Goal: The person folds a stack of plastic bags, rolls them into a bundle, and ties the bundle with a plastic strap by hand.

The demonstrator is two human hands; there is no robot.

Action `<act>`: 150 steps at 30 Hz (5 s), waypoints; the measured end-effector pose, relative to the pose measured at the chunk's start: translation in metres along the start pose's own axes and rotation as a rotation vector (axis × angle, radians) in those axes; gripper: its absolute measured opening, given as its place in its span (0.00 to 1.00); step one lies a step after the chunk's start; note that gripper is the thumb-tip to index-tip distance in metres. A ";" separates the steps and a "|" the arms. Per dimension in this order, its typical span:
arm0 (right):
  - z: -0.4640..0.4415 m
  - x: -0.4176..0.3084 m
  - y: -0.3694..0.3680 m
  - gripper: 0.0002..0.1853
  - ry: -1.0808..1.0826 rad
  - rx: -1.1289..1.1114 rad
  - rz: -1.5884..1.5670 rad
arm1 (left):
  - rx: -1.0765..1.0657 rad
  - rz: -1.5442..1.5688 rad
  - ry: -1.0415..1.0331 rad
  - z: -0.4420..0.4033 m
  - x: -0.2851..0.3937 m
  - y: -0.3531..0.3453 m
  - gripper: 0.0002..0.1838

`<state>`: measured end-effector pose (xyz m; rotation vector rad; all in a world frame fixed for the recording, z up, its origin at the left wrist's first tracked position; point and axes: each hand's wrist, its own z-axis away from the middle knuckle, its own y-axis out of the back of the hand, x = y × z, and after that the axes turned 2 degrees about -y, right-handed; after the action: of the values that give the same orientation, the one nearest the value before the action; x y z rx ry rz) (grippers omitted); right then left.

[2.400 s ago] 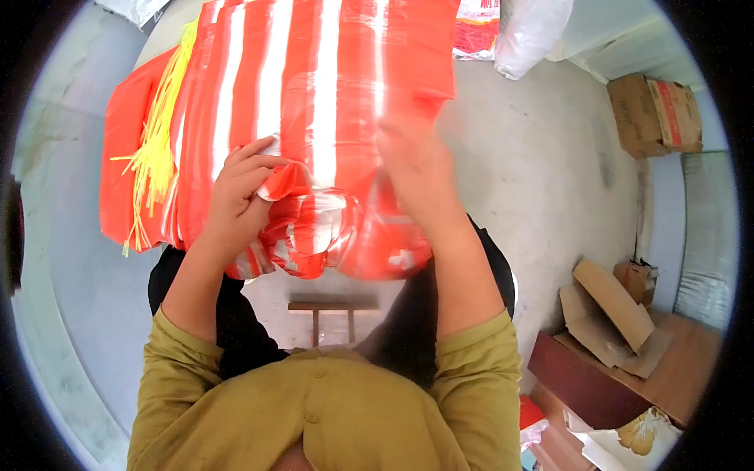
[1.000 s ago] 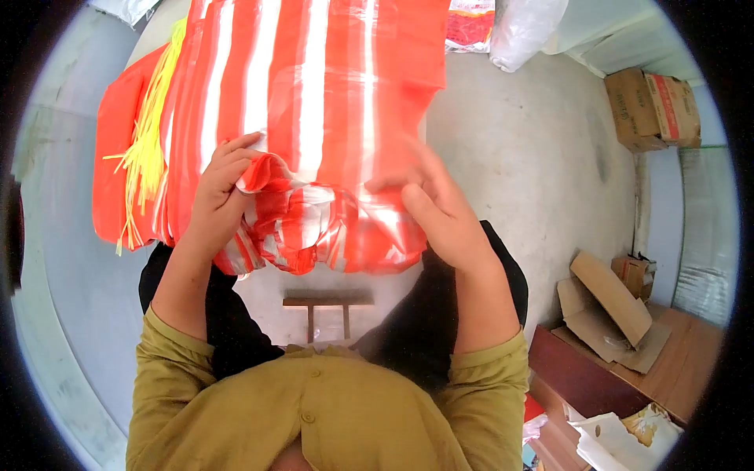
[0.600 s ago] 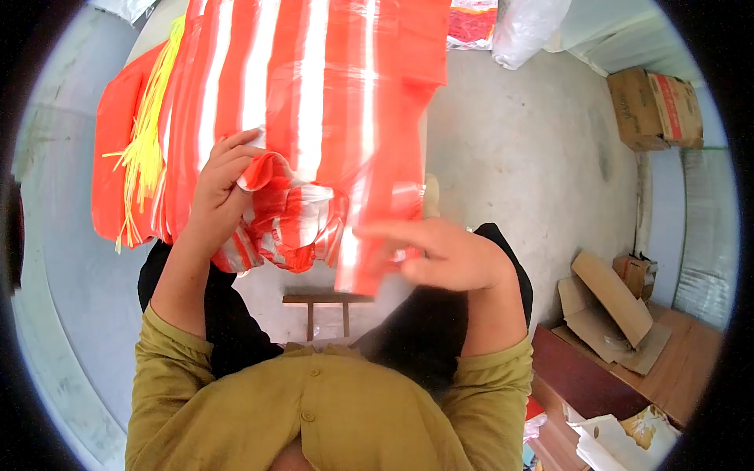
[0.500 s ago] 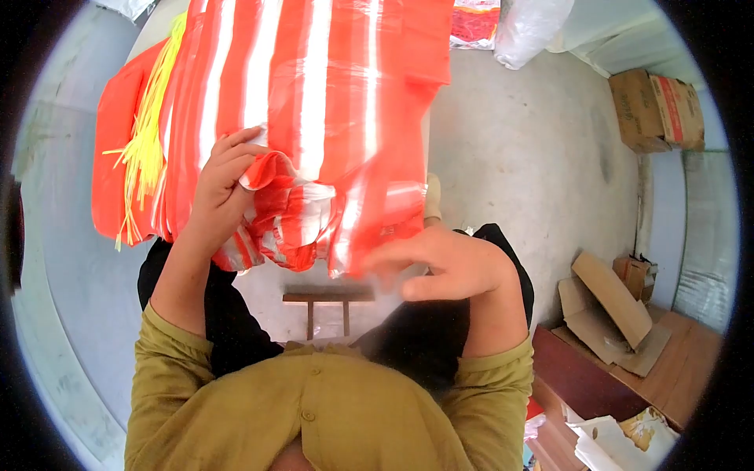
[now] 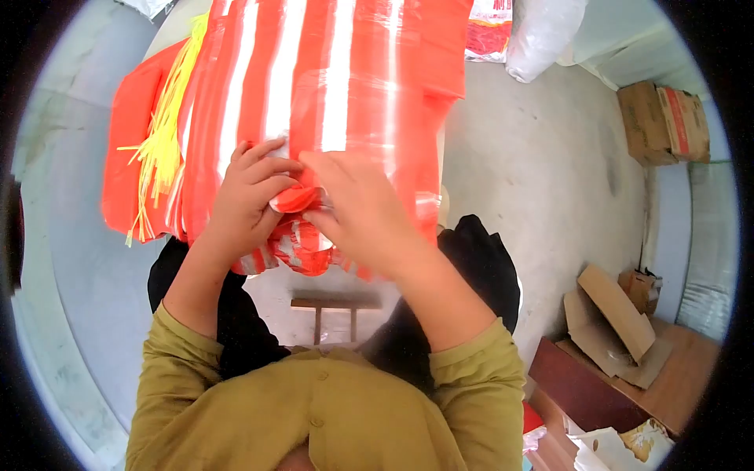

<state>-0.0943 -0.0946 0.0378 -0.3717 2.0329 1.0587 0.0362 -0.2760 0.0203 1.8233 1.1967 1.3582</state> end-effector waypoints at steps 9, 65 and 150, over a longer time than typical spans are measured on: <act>-0.012 0.018 -0.015 0.09 -0.356 -0.132 -0.595 | 0.453 0.502 0.410 0.030 -0.028 0.035 0.25; -0.003 -0.038 -0.052 0.19 0.428 -0.093 -0.034 | -0.158 0.910 0.806 0.082 -0.024 0.077 0.26; 0.058 0.023 0.074 0.41 -0.276 -0.266 -0.238 | -0.131 0.161 0.101 0.014 0.003 0.011 0.27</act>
<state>-0.1206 -0.0017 0.0419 -0.5568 1.5663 1.1628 0.0530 -0.2767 0.0261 1.8084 1.0017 1.5967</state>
